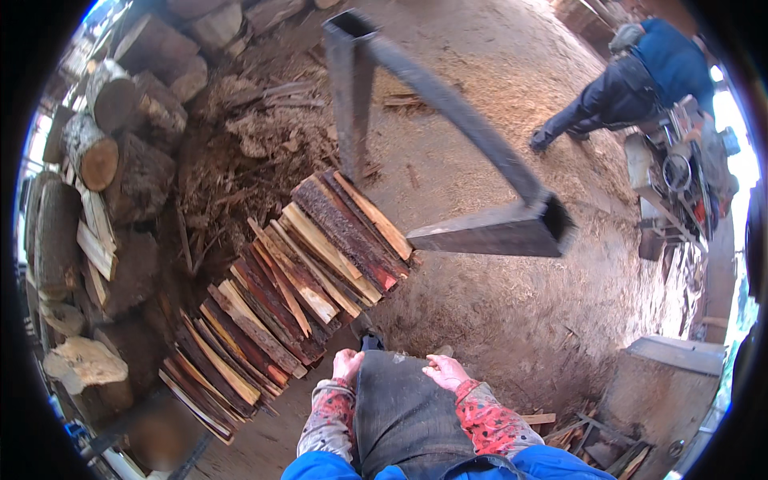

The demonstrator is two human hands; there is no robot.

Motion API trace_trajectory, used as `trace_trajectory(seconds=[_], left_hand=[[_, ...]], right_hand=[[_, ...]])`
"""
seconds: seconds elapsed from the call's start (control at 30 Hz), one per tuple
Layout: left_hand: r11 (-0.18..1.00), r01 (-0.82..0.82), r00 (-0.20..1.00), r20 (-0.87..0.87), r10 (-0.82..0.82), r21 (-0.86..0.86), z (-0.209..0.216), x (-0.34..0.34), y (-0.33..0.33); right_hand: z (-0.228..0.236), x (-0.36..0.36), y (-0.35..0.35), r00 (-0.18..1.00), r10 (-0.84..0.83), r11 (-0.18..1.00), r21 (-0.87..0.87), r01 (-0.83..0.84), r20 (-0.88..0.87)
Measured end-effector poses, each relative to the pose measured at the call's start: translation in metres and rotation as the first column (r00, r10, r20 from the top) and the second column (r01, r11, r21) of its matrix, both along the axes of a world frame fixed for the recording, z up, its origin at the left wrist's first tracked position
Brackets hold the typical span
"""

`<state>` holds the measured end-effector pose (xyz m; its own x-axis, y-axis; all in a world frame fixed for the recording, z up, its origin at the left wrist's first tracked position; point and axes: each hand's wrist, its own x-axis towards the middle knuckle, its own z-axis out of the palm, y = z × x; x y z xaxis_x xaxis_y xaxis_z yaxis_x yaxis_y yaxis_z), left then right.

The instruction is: The person feeds logs into a bandsaw to cut them into planks, then carries the cut wood to a metal rack and stacks it. The person repeats this process, handling both the raw logs and the finished planks.

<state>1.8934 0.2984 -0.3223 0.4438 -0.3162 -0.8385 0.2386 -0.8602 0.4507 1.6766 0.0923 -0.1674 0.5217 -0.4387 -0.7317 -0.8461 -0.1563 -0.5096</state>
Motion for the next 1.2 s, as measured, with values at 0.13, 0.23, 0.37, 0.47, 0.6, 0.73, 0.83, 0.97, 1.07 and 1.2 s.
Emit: trace_trajectory(seconds=[0.13,0.23,0.37,0.47,0.6,0.73,0.83,0.97,1.07,1.2], left_hand=[[0.998,-0.027,1.0,0.005,0.027,-0.06,0.037,-0.014,-0.005],[0.988,0.005,1.0,0.009,-0.004,-0.154,0.086,-0.032,-0.048],[0.954,0.188,0.981,0.005,-0.192,-0.233,0.115,-0.068,-0.092],[0.932,0.251,0.96,-0.055,-0.274,-0.26,0.141,-0.109,-0.124],[0.923,0.274,0.923,-0.194,-0.331,-0.27,0.169,-0.161,-0.169],[0.902,0.385,0.879,-0.222,-0.422,-0.194,0.181,-0.182,-0.19],[0.875,0.479,0.845,-0.235,-0.481,-0.067,0.173,-0.179,-0.189],[0.775,0.617,0.777,-0.261,-0.573,0.137,0.144,-0.158,-0.178],[-0.007,0.995,0.02,-0.273,-0.962,0.1,0.16,-0.176,-0.213],[0.072,0.987,0.116,-0.326,-0.938,0.145,0.141,-0.247,-0.268]], right_hand=[[0.012,-0.025,-0.001,0.992,-0.053,0.998,-0.026,0.056,0.115],[0.014,-0.067,-0.009,0.979,-0.14,0.987,-0.059,0.15,0.146],[0.021,-0.143,-0.01,0.932,-0.311,0.938,-0.099,0.332,0.185],[0.017,-0.217,-0.002,0.872,-0.457,0.869,-0.119,0.48,0.176],[0.019,-0.317,0.012,0.728,-0.677,0.706,-0.185,0.684,0.109],[0.04,-0.375,0.024,0.532,-0.841,0.514,-0.166,0.841,0.093],[0.049,-0.391,0.031,0.471,-0.865,0.447,-0.164,0.88,0.172],[0.049,-0.399,0.028,0.458,-0.861,0.452,-0.08,0.889,0.222],[0.047,-0.424,0.014,0.39,-0.887,0.397,-0.024,0.917,0.245],[0.05,-0.482,-0.018,0.332,-0.922,0.33,-0.041,0.943,0.2]])
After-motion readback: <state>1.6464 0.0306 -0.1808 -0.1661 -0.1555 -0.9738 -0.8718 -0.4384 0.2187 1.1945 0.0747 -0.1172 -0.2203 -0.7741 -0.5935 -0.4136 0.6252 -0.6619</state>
